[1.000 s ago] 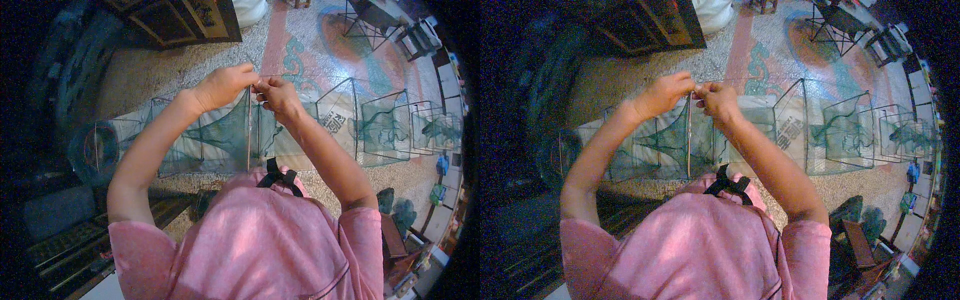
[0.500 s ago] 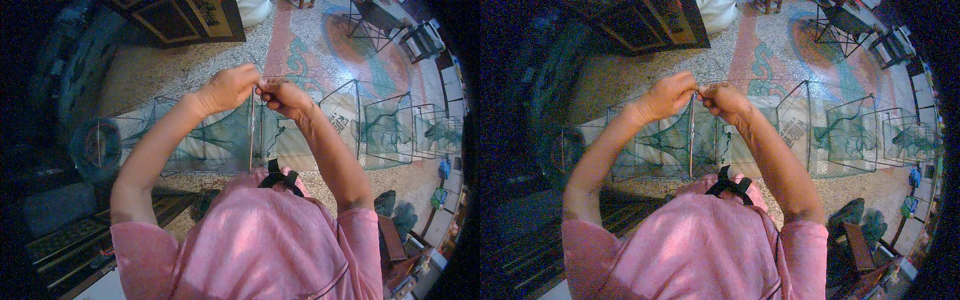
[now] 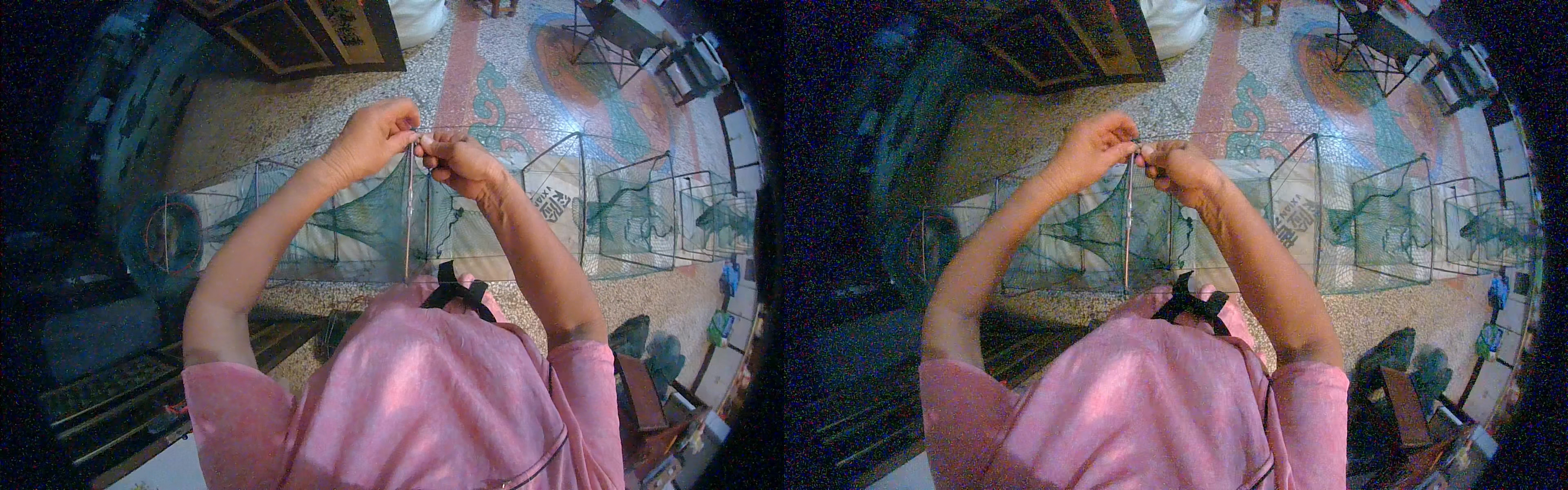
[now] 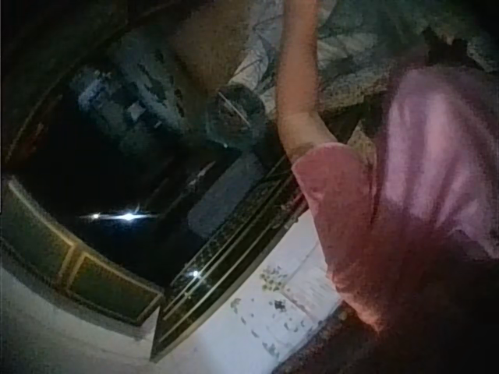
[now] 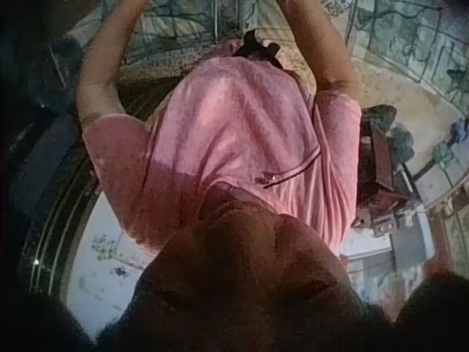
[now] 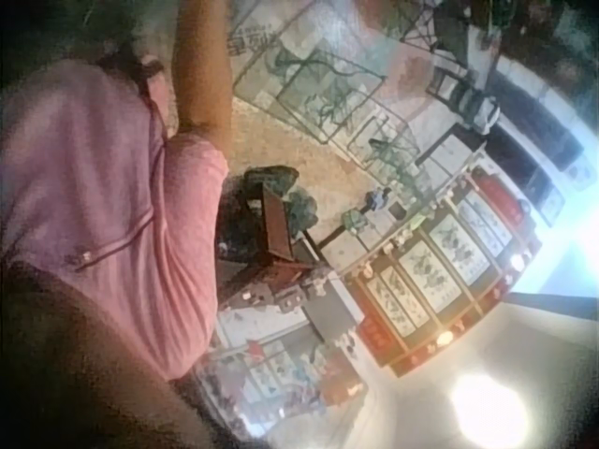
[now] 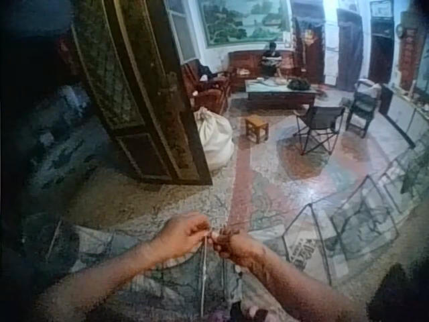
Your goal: The person repairs a long green mesh fishing net by hand and with scissors, tying individual segments of the net together with fine string.
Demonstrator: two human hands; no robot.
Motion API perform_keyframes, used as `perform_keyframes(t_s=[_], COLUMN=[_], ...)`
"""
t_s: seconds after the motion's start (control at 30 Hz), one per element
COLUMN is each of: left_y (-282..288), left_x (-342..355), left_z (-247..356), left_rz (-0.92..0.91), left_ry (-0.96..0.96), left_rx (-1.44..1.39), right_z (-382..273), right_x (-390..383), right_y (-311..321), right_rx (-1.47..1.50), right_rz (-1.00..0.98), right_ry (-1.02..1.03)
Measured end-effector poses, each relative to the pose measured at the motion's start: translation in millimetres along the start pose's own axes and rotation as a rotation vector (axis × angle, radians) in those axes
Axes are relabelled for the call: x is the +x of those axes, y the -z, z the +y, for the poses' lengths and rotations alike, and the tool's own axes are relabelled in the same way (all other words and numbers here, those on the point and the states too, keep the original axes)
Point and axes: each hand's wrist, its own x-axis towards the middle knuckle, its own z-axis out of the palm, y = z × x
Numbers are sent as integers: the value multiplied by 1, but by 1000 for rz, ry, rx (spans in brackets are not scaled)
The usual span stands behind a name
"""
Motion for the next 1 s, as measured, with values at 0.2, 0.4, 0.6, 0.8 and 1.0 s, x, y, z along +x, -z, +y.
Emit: perform_keyframes(t_s=[0.2,0.4,0.6,0.8,1.0], left_y=[5,4,-9,-16,-13], left_x=[2,0,-4,-9,-5], left_z=[17,17,25,35,36], left_rz=[-39,-49,-57,-6,-18], left_ry=[-267,-264,-203,-174,-175], left_rx=[451,565,786,848,867], right_z=[-3,-2,-4,-8,-9], right_x=[-4,-4,-4,-10,-12], right_y=[-4,-5,-3,-7,-10], right_rx=[-7,-91,-268,-372,-357], right_rz=[48,58,136,145,163], right_ry=[17,52,104,105,126])
